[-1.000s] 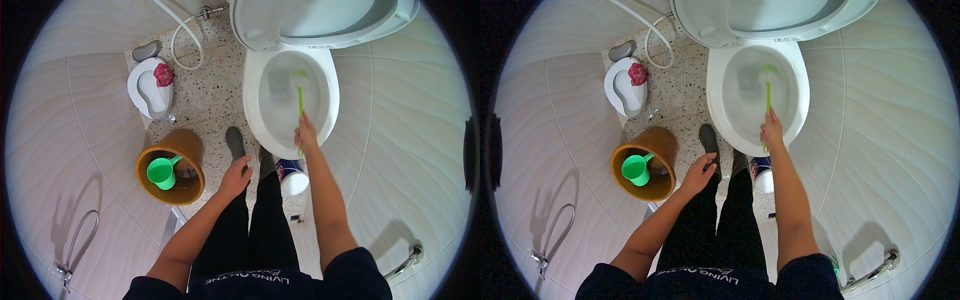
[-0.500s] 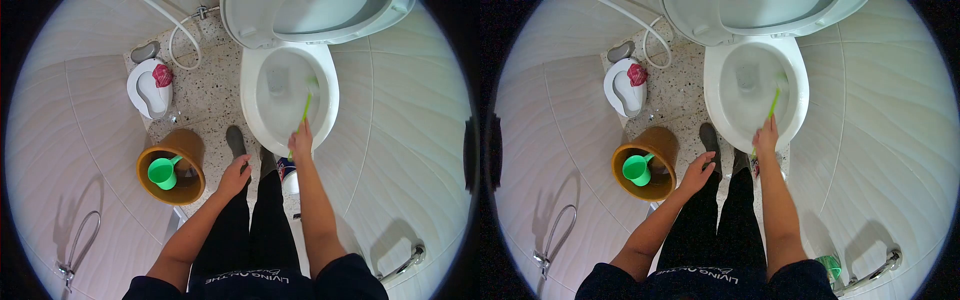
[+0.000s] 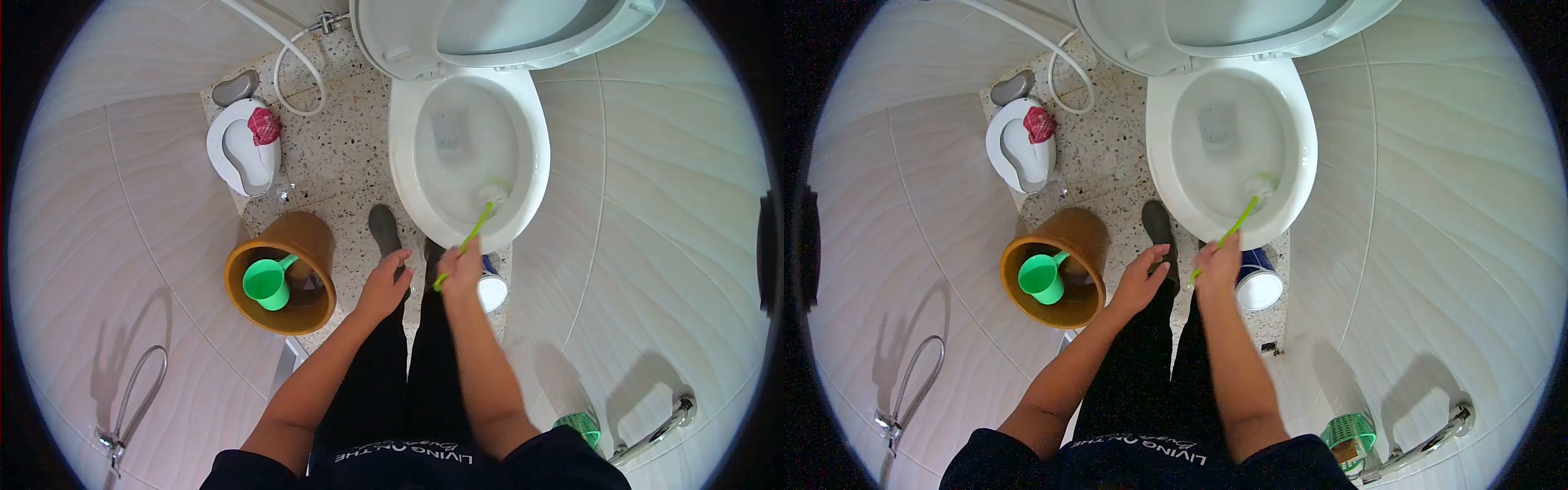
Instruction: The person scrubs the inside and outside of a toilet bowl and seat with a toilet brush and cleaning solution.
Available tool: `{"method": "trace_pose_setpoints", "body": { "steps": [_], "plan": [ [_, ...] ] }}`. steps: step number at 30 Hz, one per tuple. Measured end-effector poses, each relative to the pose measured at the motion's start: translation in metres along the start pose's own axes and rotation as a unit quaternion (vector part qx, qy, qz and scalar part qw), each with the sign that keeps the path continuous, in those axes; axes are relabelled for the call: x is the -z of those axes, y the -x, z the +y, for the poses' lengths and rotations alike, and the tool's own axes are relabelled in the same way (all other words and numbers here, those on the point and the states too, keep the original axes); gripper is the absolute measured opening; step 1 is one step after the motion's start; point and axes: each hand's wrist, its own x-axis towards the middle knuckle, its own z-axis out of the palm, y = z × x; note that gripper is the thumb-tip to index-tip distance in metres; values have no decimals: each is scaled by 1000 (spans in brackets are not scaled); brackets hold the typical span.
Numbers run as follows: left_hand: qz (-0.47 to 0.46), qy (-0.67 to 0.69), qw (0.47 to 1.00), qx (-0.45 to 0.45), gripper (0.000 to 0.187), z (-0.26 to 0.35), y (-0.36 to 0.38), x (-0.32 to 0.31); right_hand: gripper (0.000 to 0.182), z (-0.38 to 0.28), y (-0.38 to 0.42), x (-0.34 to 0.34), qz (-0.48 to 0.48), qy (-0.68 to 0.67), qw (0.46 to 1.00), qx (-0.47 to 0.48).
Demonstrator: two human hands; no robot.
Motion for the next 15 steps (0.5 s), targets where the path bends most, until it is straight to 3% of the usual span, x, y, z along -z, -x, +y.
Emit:
{"method": "trace_pose_setpoints", "body": {
  "steps": [4, 7, 9, 10, 11, 12, 14, 15],
  "plan": [
    [26, 22, 999, -30, 34, -11, -4, 1, 36, -70, -38, -36, -40, 32, 999, 5],
    [40, 39, 998, -23, 35, -15, 2, 0, 37, -95, -43, -37, -90, 135, 987, -14],
    [45, 46, 998, -15, 35, -15, 3, -1, 36, -121, -40, -36, -139, 414, 899, -16],
    [33, 40, 999, -18, 34, -14, 5, -1, 36, -136, -45, -36, -138, 422, 896, -17],
    [22, 33, 999, -21, 33, -15, 8, -2, 34, -151, -52, -41, -166, 625, 745, 164],
    [26, 39, 999, -19, 33, -17, 9, -4, 33, -160, -60, -47, -181, 765, 521, 331],
    [39, 50, 998, -22, 33, -24, 11, -9, 26, -184, -21, -88, -67, 869, 205, 446],
    [43, 56, 997, -21, 33, -25, 13, -11, 26, -190, -15, -104, -70, 870, 197, 447]
  ]
}}
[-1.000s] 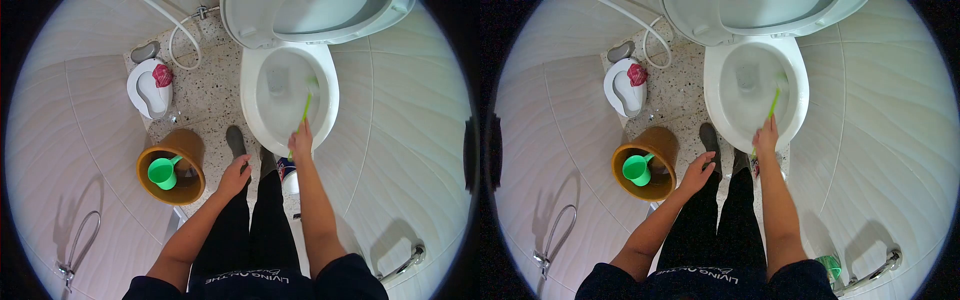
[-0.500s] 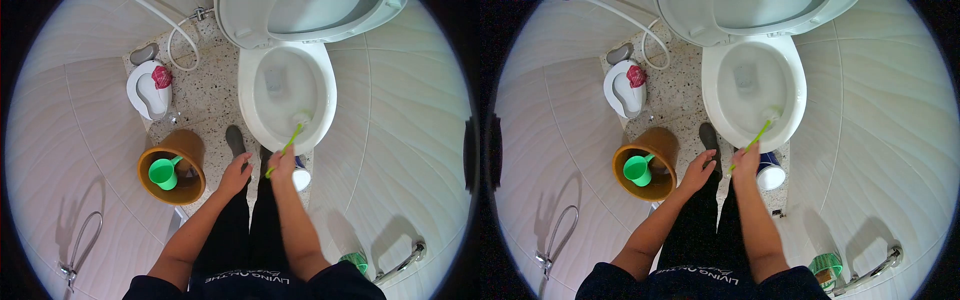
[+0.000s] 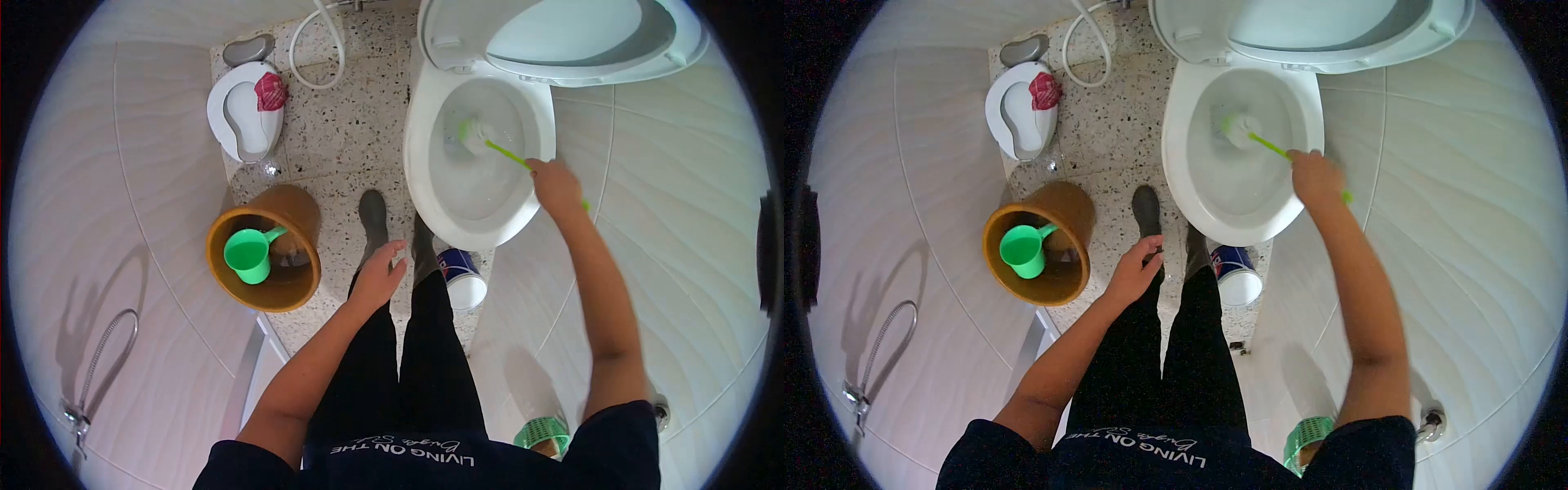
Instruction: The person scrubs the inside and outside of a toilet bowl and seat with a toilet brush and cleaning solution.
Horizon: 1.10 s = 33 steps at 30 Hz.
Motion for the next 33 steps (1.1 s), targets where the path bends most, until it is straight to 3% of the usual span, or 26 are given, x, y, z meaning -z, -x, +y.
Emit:
{"method": "trace_pose_setpoints", "body": {
  "steps": [2, 3, 5, 6, 9, 11, 15, 17, 19, 21, 25, 30, 32, 33],
  "plan": [
    [26, 1, 1000, -6, 33, -3, 2, -3, 20, -4, -20, 17, -131, 303, 943, 46],
    [32, 7, 999, -4, 33, -5, 4, -6, 20, -4, -23, 20, -130, 308, 941, 52],
    [58, 21, 998, -7, 33, -8, 6, -11, 15, -1, -26, 21, -179, 340, 902, 195],
    [63, 22, 998, -5, 33, -8, 8, -14, 15, -2, -23, 20, -177, 342, 901, 199],
    [91, 67, 993, 15, 33, 3, 12, -21, 13, -3, 0, 12, -208, 319, 901, 210],
    [96, 89, 991, 16, 33, 9, 14, -26, 16, 0, 13, 5, -244, 115, 936, 224],
    [104, 79, 991, 14, 34, 13, 12, -35, 17, -28, 33, 7, -258, 151, 933, 199],
    [127, 110, 986, 4, 34, 12, 12, -44, 19, -37, 37, 3, -229, 34, 962, 143],
    [131, 108, 985, 9, 34, 12, 12, -53, 22, -32, 33, -23, -185, -14, 969, 165],
    [134, 101, 986, 12, 34, 13, 10, -59, 25, -38, 24, -45, -41, -264, 955, 126],
    [133, 116, 984, 28, 34, 13, 10, -72, 26, -42, 22, -73, -36, -310, 950, 31],
    [130, 99, 986, 26, 34, 19, 7, -79, 27, 31, 74, -88, -92, -197, 969, 120],
    [122, 95, 987, 37, 34, 25, 7, -81, 29, 42, 82, -63, -228, -194, 954, 23],
    [122, 92, 988, 34, 34, 27, 7, -82, 29, 42, 83, -72, -224, -196, 954, 24]
  ]
}}
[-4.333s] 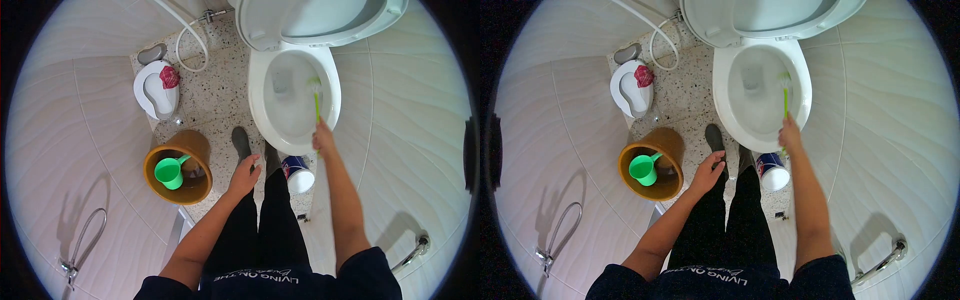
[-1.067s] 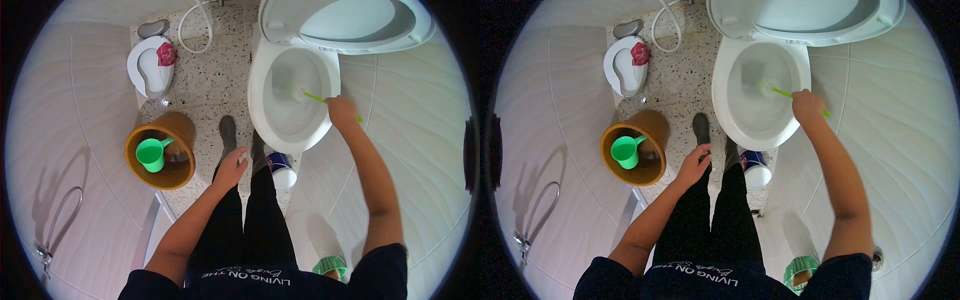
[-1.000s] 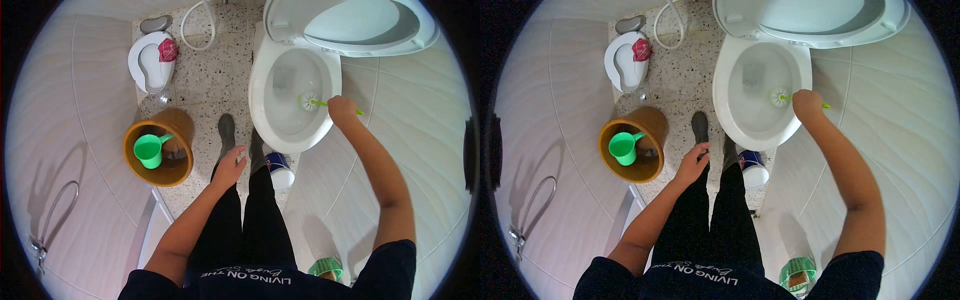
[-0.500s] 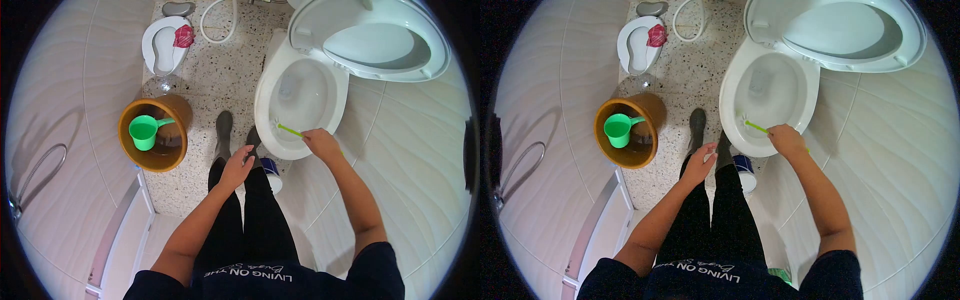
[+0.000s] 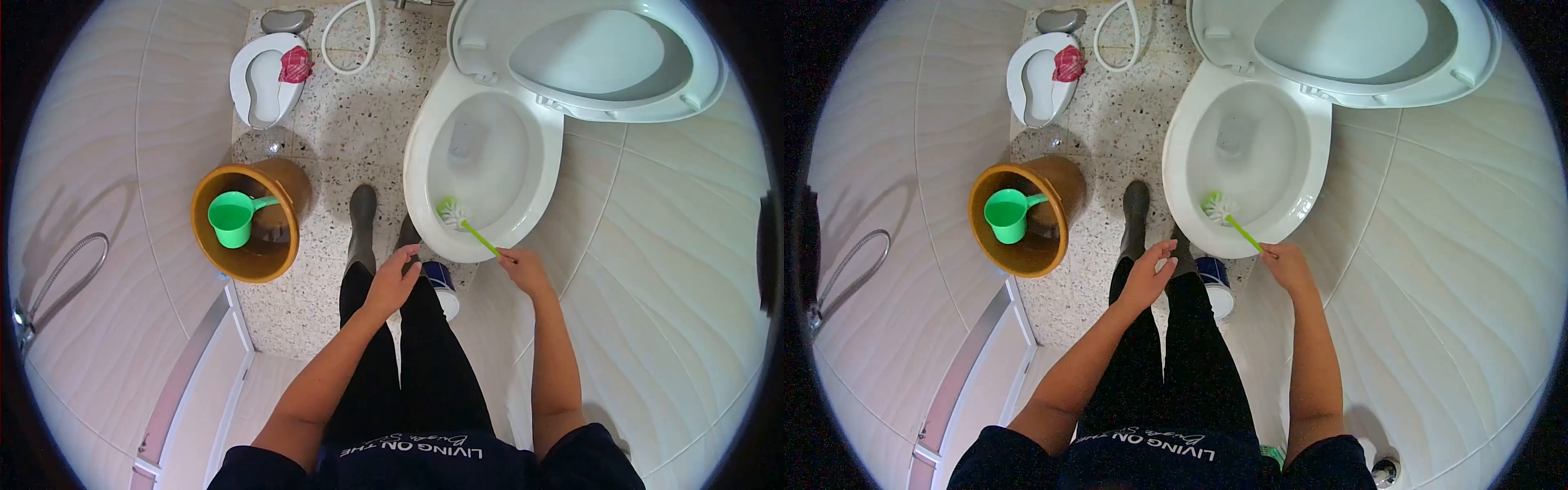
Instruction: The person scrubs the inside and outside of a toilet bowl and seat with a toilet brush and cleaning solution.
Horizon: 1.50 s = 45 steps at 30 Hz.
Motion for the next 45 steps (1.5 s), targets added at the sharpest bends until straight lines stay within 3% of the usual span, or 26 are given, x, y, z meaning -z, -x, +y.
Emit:
{"method": "trace_pose_setpoints", "body": {
  "steps": [2, 3, 6, 8, 9, 11, 13, 15, 18, 20, 22, 24, 27, 29, 33, 35, 37, 39, 41, 42, 44, 45],
  "plan": [
    [4, 24, 1000, -7, 34, 2, 0, -2, 29, 7, -19, -34, 48, -129, 988, 65],
    [3, 20, 1000, -9, 34, 3, 0, -3, 29, 0, -32, -52, 64, -229, 970, 44],
    [4, 2, 1000, -21, 34, -1, 2, -4, 30, -62, -78, -68, 139, -429, 893, 14],
    [17, 5, 999, -30, 34, -9, 3, -6, 31, -104, -97, -49, 151, -594, 790, -36],
    [14, -11, 1000, -19, 34, -12, 5, -5, 31, -109, -100, -50, 152, -599, 785, -38],
    [6, -17, 1000, -11, 34, -16, 11, -5, 30, -110, -98, -53, 172, -567, 804, -48],
    [9, -14, 1000, -12, 34, -16, 10, -5, 32, -59, -93, -83, 222, -238, 944, 56],
    [2, -28, 1000, -7, 34, -16, 11, -4, 30, -38, -39, -93, 193, -187, 959, 88],
    [5, -22, 1000, -12, 34, -15, 9, -4, 32, -16, -16, -112, 184, -231, 951, 95],
    [3, -23, 1000, -14, 34, -14, 8, -6, 32, -30, -29, -110, 225, -180, 953, 96],
    [1, -28, 999, -17, 34, -13, 5, -7, 33, -59, -71, -89, 171, -264, 949, 26],
    [-17, -35, 999, -11, 34, -13, 4, -8, 35, -81, -113, -64, 247, -282, 926, 54],
    [-3, -31, 999, -10, 34, -9, 5, -8, 38, -77, -119, -60, 248, -279, 927, 43],
    [-7, -30, 999, -17, 34, -11, 4, -10, 38, -51, -89, -79, 224, -160, 958, 81],
    [-15, -11, 1000, -18, 34, 0, 6, -13, 40, -29, -26, -100, 143, -124, 980, 56],
    [-16, -21, 1000, -16, 34, -3, 3, -15, 40, -33, -32, -99, 112, -117, 986, 40],
    [-19, -33, 999, -13, 34, -5, 2, -15, 41, -44, -78, -84, 167, -105, 977, 82],
    [-10, -11, 1000, -19, 34, -3, 2, -16, 41, -71, -119, -53, 159, -202, 966, 17],
    [-8, -11, 1000, -13, 34, -11, 4, -17, 41, -101, -120, -17, 45, -384, 914, -126],
    [-4, -11, 1000, -13, 34, -13, 3, -16, 41, -100, -113, -17, 46, -386, 913, -128],
    [-3, -11, 1000, -14, 34, -17, 3, -15, 41, -92, -84, -24, 48, -268, 958, -92],
    [-1, -10, 1000, -13, 34, -17, 4, -16, 42, -59, -82, -58, 110, -163, 981, -3]
  ]
}}
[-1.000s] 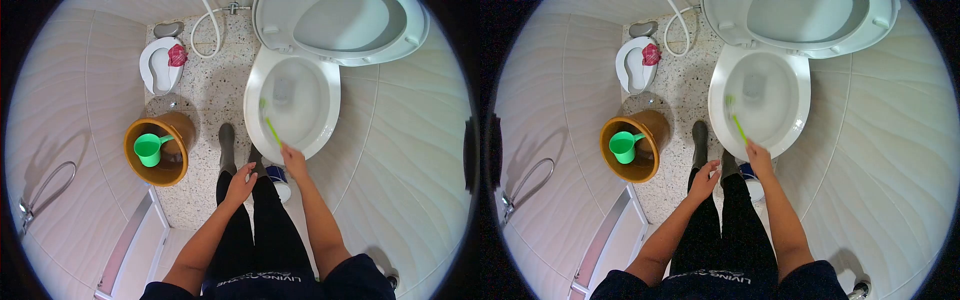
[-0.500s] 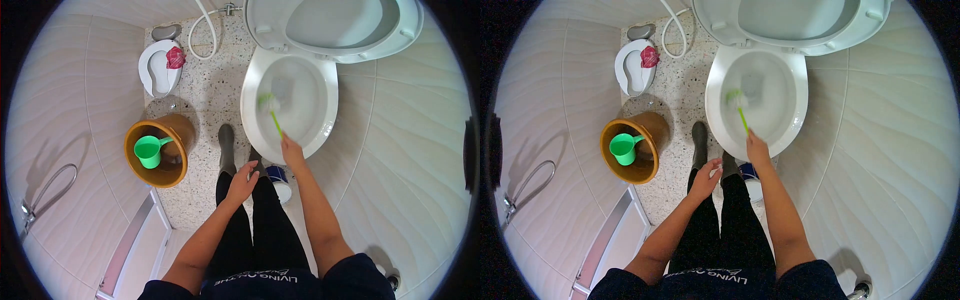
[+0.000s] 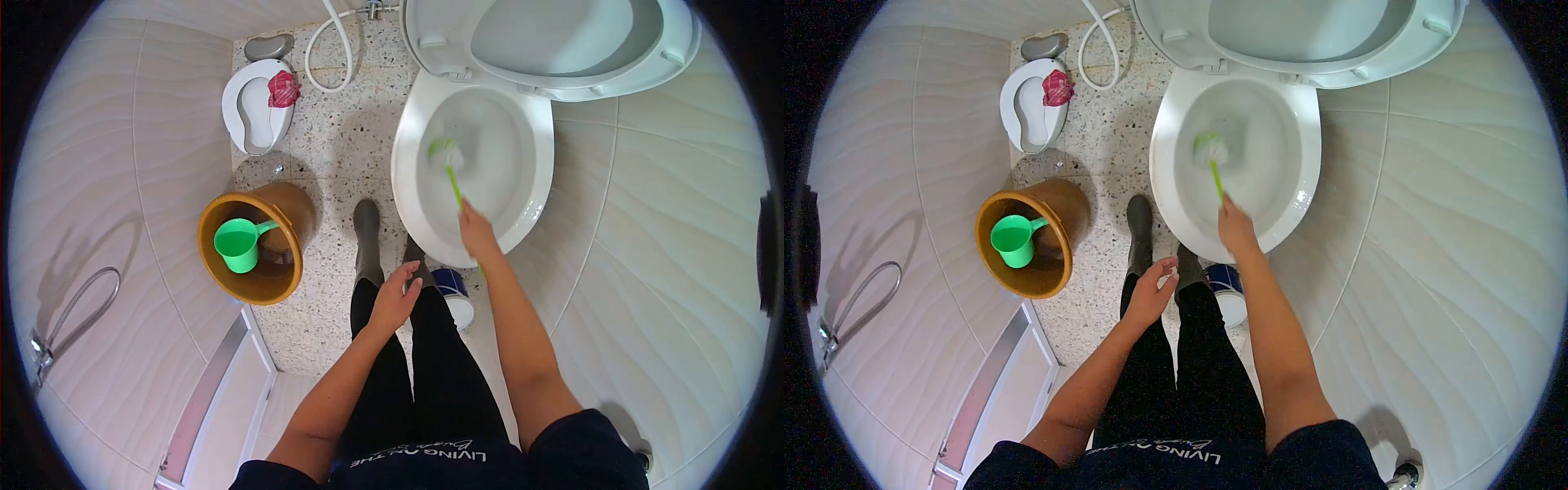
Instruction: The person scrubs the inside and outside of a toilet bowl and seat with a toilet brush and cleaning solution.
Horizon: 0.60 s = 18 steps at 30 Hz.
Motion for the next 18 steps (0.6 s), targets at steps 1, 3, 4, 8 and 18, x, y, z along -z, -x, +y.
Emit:
{"method": "trace_pose_setpoints", "body": {
  "steps": [1, 3, 4, 8, 18],
  "plan": [
    [0, 4, 1000, 0, 34, 2, 0, 0, 42, 46, 11, -20, 43, 98, 988, 109],
    [-15, -6, 1000, 11, 34, 7, 0, 3, 43, 59, 55, -13, 28, 103, 988, 108],
    [-11, -3, 1000, 12, 34, 7, -1, 3, 43, 53, 52, -9, 26, 105, 988, 111],
    [-9, -4, 1000, 11, 34, 3, -3, 3, 43, 24, -3, 3, -39, 80, 996, -4],
    [-11, 17, 1000, 22, 34, 7, -4, 4, 46, 26, 11, 59, -105, 316, 942, -50]
  ]
}}
